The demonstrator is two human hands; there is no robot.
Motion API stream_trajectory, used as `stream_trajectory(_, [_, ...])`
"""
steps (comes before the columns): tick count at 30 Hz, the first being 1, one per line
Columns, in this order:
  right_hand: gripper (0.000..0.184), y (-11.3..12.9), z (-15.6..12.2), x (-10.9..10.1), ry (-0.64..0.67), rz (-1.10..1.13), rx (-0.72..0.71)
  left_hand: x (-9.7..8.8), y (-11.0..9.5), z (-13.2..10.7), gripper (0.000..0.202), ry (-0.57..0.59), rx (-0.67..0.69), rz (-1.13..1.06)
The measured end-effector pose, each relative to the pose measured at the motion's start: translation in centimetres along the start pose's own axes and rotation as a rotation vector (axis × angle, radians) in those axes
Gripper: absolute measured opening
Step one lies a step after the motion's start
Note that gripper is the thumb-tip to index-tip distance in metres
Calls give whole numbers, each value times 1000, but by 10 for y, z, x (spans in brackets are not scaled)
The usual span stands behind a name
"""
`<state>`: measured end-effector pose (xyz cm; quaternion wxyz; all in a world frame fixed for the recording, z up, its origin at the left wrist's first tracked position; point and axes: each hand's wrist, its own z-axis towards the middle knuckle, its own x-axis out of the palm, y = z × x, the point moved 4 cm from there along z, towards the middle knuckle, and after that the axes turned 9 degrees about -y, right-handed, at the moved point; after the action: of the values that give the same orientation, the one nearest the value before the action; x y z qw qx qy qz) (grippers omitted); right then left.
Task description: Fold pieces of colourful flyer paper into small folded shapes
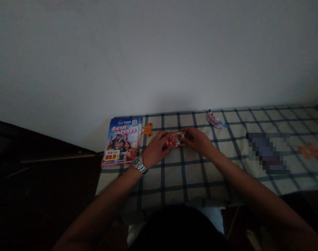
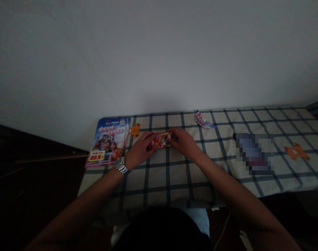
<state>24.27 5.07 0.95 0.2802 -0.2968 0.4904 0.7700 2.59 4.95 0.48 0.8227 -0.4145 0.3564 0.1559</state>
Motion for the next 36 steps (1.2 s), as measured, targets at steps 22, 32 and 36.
stream_trajectory(22, [29, -4, 11, 9, 77, -109, 58, 0, -4, 15, 33, -2, -10, 285])
stream_trajectory(32, [21, -2, 6, 10, 8, -90, 54, 0, -6, 11, 29, -37, -16, 261])
stream_trajectory(36, [21, -2, 4, 12, -35, -120, 45, 2, -5, 10, 28, -45, -24, 263])
